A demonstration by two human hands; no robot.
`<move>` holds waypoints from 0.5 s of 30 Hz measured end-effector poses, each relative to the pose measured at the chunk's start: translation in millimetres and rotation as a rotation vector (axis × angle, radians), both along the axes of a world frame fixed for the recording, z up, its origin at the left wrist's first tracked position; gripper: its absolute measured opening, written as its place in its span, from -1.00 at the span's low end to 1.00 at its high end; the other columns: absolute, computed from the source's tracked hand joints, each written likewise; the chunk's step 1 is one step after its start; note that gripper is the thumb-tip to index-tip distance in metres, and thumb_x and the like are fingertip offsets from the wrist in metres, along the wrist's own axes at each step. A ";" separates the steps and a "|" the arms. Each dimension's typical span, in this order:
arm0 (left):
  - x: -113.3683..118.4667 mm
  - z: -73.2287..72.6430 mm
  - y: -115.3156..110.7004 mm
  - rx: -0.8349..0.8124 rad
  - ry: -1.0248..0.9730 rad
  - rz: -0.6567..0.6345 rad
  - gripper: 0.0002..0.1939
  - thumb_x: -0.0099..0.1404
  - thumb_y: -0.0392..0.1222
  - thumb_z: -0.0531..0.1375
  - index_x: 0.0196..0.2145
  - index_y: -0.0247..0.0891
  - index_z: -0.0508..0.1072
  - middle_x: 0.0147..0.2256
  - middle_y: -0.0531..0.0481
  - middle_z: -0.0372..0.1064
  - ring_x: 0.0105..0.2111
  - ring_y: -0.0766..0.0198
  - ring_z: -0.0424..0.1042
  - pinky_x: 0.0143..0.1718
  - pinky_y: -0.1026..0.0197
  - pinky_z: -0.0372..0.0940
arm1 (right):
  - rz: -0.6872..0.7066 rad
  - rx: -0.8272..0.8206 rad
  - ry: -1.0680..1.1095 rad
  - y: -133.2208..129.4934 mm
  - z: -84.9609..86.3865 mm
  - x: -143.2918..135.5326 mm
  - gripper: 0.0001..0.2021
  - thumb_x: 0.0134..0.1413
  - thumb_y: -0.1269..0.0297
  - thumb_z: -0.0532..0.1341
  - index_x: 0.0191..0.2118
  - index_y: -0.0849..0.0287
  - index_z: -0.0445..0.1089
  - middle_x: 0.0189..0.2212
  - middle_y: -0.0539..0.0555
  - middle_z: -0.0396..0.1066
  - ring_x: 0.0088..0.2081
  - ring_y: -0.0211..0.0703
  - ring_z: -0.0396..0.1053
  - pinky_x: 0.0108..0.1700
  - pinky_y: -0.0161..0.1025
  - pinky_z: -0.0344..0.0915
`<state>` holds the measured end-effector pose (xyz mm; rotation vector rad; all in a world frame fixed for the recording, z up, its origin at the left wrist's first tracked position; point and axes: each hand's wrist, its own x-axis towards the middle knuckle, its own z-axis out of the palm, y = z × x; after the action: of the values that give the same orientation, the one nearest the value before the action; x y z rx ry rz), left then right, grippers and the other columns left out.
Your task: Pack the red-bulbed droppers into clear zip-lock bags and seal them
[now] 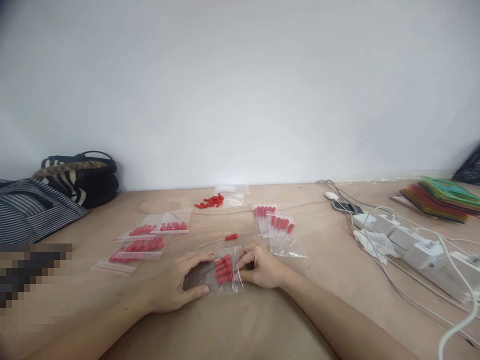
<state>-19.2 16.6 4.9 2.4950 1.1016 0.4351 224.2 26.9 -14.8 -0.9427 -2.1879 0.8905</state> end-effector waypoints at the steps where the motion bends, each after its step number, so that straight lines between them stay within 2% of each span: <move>1: 0.2 0.1 0.1 0.003 -0.006 -0.002 -0.53 0.09 -0.09 0.17 -0.03 -0.19 0.22 -0.01 -0.08 0.26 -0.04 0.05 0.26 -0.04 0.03 0.18 | -0.014 0.008 0.012 0.9 -1.1 -0.7 -0.90 -0.10 0.26 0.25 -0.45 0.16 0.48 -0.43 0.04 0.37 -0.36 -0.25 0.31 -0.30 -0.33 0.23; 6: 2.8 1.0 0.4 0.021 -0.046 -0.036 -0.53 0.10 -0.15 0.16 -0.01 -0.18 0.20 0.01 -0.08 0.22 -0.03 0.08 0.24 -0.02 0.04 0.17 | -0.133 0.088 0.006 2.7 -7.7 -10.8 -0.88 -0.02 0.35 0.17 -0.49 0.19 0.43 -0.49 0.02 0.34 -0.45 -0.28 0.27 -0.40 -0.35 0.18; 11: 3.4 0.4 0.4 0.025 -0.057 -0.044 -0.51 0.10 -0.16 0.15 0.00 -0.20 0.18 0.01 -0.12 0.19 -0.02 0.07 0.22 -0.01 0.02 0.15 | -0.301 0.167 -0.059 2.8 -10.5 -18.4 -0.80 0.00 0.37 0.14 -0.60 0.23 0.31 -0.61 -0.02 0.22 -0.50 -0.29 0.19 -0.45 -0.36 0.10; 13: 2.9 0.3 0.6 0.030 -0.064 -0.048 -0.51 0.10 -0.16 0.15 0.00 -0.19 0.17 0.00 -0.11 0.20 -0.03 0.07 0.23 -0.02 0.03 0.16 | -0.243 0.119 -0.054 4.7 -8.9 -16.6 -0.84 -0.03 0.36 0.15 -0.57 0.23 0.33 -0.57 -0.03 0.22 -0.51 -0.31 0.17 -0.46 -0.37 0.09; 15: 2.4 0.4 1.0 0.028 -0.063 -0.042 -0.51 0.10 -0.17 0.16 0.00 -0.17 0.17 0.00 -0.09 0.20 -0.03 0.07 0.23 -0.02 0.03 0.17 | -0.121 0.040 -0.036 7.9 -6.7 -13.6 -0.91 -0.07 0.35 0.19 -0.49 0.22 0.39 -0.51 -0.03 0.24 -0.52 -0.34 0.15 -0.49 -0.39 0.09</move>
<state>-16.9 17.5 5.3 2.5063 1.0239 0.5169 210.6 34.8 -21.6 -1.0665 -2.1458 0.7757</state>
